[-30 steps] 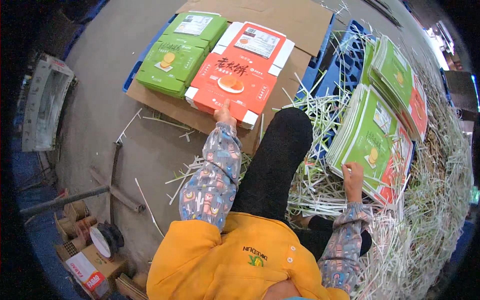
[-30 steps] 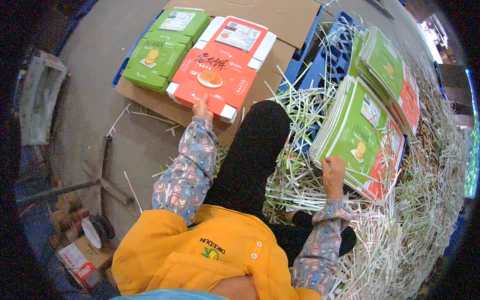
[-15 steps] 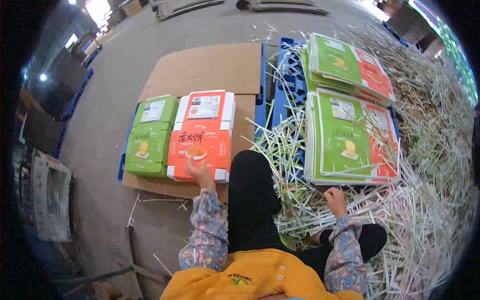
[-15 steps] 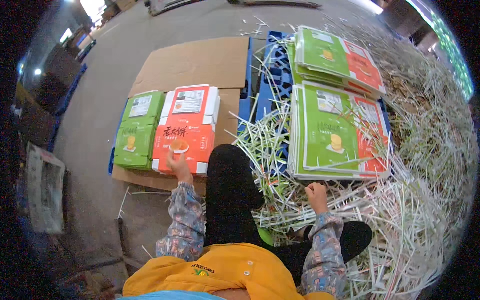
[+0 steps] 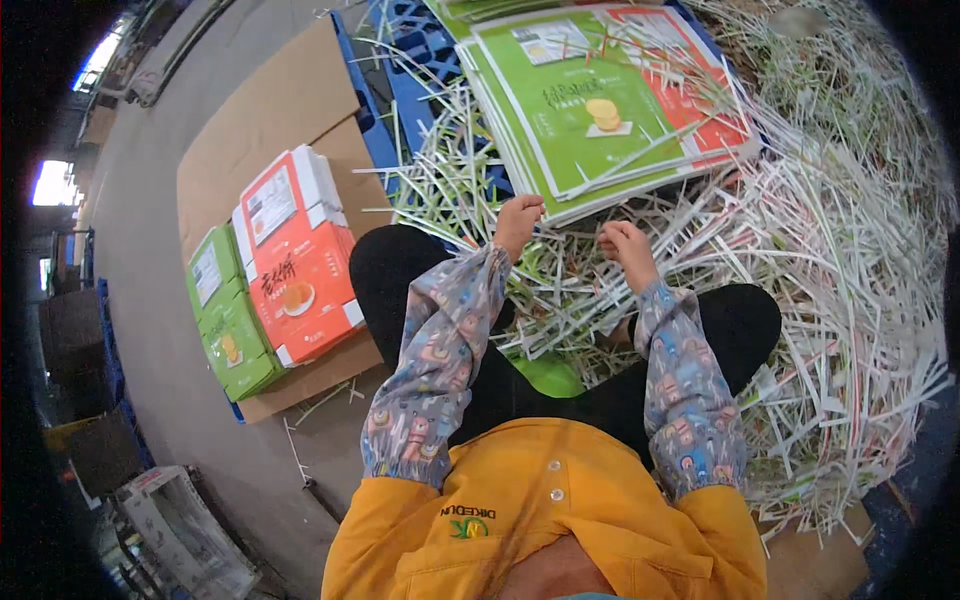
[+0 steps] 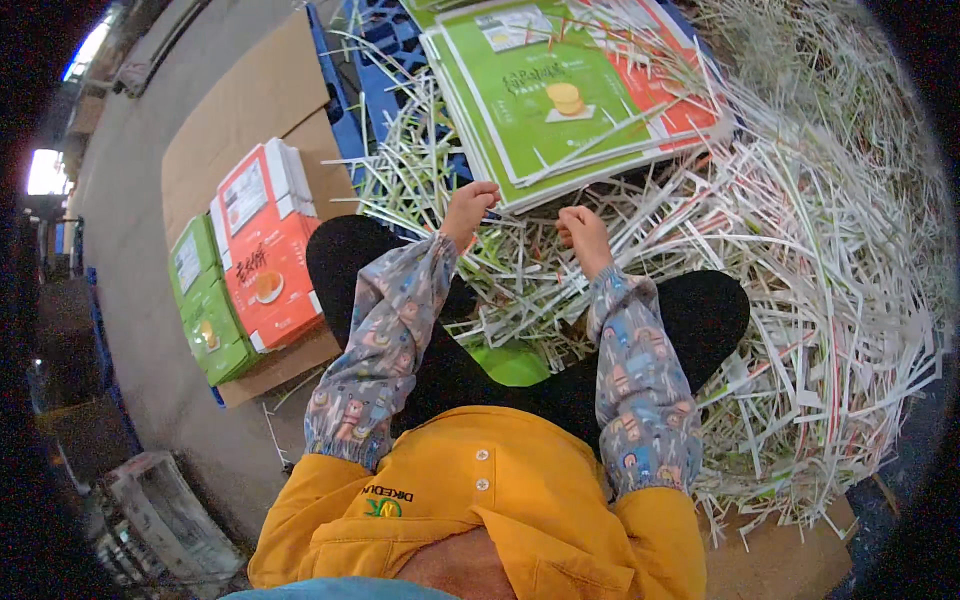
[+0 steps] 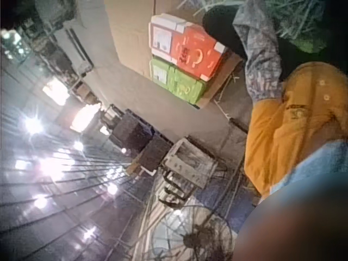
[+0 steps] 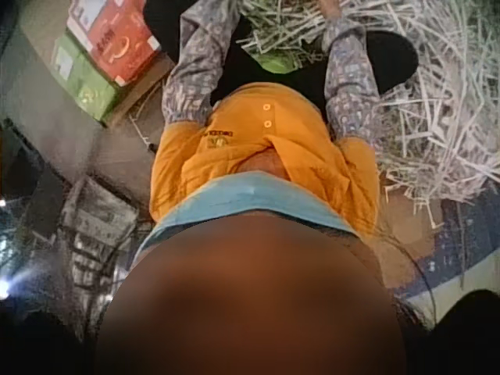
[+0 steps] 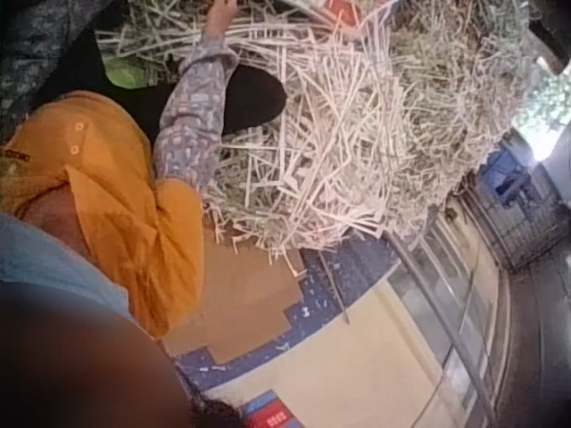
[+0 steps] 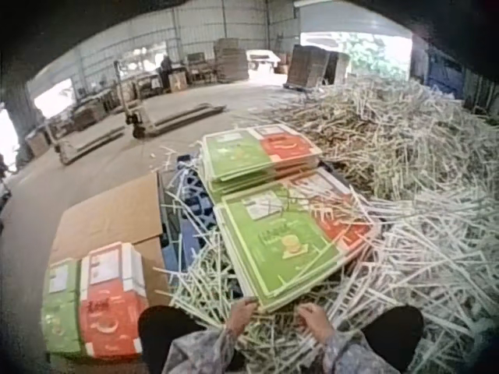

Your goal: Sorting through flattened cardboard snack boxes and paper scraps in a warehouse environment.

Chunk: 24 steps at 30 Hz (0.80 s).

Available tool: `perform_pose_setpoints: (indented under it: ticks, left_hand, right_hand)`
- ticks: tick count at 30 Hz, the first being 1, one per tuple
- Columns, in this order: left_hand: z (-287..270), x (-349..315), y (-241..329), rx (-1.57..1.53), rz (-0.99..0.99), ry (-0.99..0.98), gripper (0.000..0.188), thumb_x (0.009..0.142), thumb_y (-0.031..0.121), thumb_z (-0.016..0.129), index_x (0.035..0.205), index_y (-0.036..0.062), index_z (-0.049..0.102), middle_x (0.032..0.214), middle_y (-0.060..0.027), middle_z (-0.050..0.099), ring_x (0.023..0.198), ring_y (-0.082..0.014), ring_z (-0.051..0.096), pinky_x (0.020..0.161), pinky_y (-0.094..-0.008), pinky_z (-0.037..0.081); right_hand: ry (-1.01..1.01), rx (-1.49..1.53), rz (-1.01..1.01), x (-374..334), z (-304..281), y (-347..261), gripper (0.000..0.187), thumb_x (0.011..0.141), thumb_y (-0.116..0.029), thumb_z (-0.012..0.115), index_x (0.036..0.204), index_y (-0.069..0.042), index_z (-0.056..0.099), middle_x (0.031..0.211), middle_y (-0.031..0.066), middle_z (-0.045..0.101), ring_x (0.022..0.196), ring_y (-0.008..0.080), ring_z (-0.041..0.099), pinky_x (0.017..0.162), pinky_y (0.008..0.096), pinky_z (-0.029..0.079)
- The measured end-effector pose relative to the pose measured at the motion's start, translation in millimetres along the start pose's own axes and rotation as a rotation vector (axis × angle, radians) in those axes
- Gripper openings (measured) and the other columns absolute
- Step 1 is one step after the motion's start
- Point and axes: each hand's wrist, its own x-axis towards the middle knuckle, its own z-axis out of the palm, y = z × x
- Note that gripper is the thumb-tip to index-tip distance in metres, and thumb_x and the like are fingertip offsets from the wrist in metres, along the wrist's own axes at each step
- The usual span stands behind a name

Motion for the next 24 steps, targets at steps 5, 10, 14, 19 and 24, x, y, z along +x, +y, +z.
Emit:
perform_pose_setpoints:
  ticks: [5,10,14,19,24]
  left_hand:
    - [21.5,24.1,-14.8,0.094,0.017,-0.032,0.012,0.070,0.005,0.050,0.082,0.0005,0.052,0.071,-0.0008,0.047,0.061,-0.0087,0.042,0.053,-0.0216,0.034]
    - [50.5,33.7,-25.0,-0.021,-0.033,0.140,0.011,0.066,0.004,0.054,0.065,0.0045,0.043,0.061,0.0018,0.040,0.054,-0.0091,0.037,0.048,-0.0247,0.030]
    - [54.8,43.6,-30.3,-0.031,-0.131,0.238,0.011,0.064,0.003,0.055,0.072,0.0037,0.047,0.064,0.0007,0.044,0.056,-0.0094,0.041,0.048,-0.0247,0.032]
    - [54.8,45.9,-29.3,-0.210,-0.218,0.330,0.034,0.060,0.005,0.058,0.092,-0.0021,0.047,0.080,-0.0090,0.054,0.074,-0.0180,0.051,0.068,-0.0265,0.042]
    - [49.7,44.0,-28.9,-0.263,-0.216,0.310,0.037,0.060,0.003,0.058,0.095,-0.0001,0.046,0.083,-0.0079,0.052,0.073,-0.0162,0.048,0.064,-0.0253,0.039]
  right_hand:
    - [0.012,0.362,0.055,10.9,3.7,-1.8,0.022,0.083,-0.018,0.050,0.098,-0.001,0.048,0.082,0.0077,0.055,0.070,0.0142,0.054,0.060,0.0250,0.046]
    - [0.091,0.465,0.062,31.1,8.5,-1.3,0.023,0.083,-0.016,0.050,0.100,-0.001,0.046,0.086,0.0100,0.056,0.075,0.0174,0.056,0.063,0.0272,0.047]
    - [0.091,0.508,0.071,42.9,11.9,1.2,0.020,0.082,-0.014,0.051,0.097,-0.002,0.048,0.082,0.0088,0.057,0.072,0.0164,0.056,0.062,0.0273,0.048]
    - [0.090,0.524,0.098,49.1,17.4,2.7,0.019,0.082,-0.015,0.051,0.097,-0.003,0.049,0.081,0.0084,0.057,0.070,0.0164,0.056,0.061,0.0270,0.047]
    - [0.084,0.559,0.106,52.8,20.7,-0.2,0.017,0.081,-0.016,0.052,0.094,-0.005,0.050,0.081,0.0078,0.057,0.071,0.0169,0.056,0.063,0.0287,0.047]
